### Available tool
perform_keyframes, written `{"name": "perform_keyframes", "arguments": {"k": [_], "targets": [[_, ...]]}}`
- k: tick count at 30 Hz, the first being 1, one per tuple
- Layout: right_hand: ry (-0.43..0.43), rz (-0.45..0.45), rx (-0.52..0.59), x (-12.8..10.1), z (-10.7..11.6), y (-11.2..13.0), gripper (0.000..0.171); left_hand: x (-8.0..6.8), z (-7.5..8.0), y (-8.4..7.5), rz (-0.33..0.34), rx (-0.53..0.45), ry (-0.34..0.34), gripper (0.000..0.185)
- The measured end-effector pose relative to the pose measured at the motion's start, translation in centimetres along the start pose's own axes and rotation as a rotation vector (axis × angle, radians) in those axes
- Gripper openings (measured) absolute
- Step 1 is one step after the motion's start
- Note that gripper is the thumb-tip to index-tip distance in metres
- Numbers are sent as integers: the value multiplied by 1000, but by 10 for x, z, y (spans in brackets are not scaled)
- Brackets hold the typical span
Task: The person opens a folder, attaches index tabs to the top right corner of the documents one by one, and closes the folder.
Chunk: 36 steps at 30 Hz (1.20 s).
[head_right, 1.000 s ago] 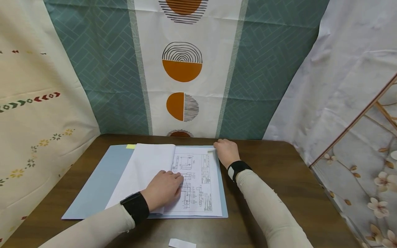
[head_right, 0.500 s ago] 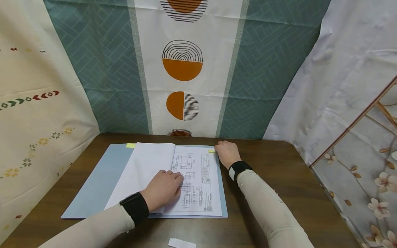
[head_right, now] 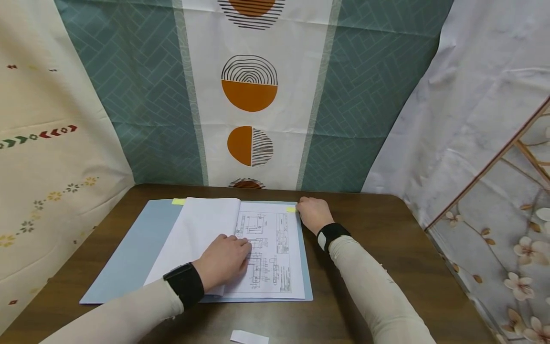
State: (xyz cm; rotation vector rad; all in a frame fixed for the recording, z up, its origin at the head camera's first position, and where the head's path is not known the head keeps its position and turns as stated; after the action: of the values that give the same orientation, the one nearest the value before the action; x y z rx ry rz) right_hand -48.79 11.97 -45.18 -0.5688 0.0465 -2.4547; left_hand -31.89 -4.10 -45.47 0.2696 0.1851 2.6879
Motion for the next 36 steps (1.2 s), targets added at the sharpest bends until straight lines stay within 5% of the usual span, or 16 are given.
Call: {"name": "perform_keyframes", "arguments": {"k": [8, 17, 24, 36], "targets": [[2, 34, 47, -4, 3, -1, 15, 13, 9, -1, -54, 13, 72, 26], [-13, 69, 46, -9, 3, -2, 18, 46, 22, -17, -101, 56, 62, 34], [-19, 63, 71, -16, -2, -1, 20, 80, 7, -28, -126, 20, 76, 61], [-12, 72, 84, -16, 3, 0, 23, 122, -16, -33, -95, -71, 69, 67]]}}
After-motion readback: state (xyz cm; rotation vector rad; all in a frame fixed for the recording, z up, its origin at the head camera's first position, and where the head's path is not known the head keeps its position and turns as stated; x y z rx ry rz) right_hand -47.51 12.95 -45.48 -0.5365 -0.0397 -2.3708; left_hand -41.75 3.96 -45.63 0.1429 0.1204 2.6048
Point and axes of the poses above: each hand's wrist, its own x-axis towards the middle knuckle, its own z-axis out of the back of the hand, y = z × x, the point moved 10 cm from there along x, towards the middle knuckle, and after that the axes turned 6 degrees about -y, right-handed, at the moved point
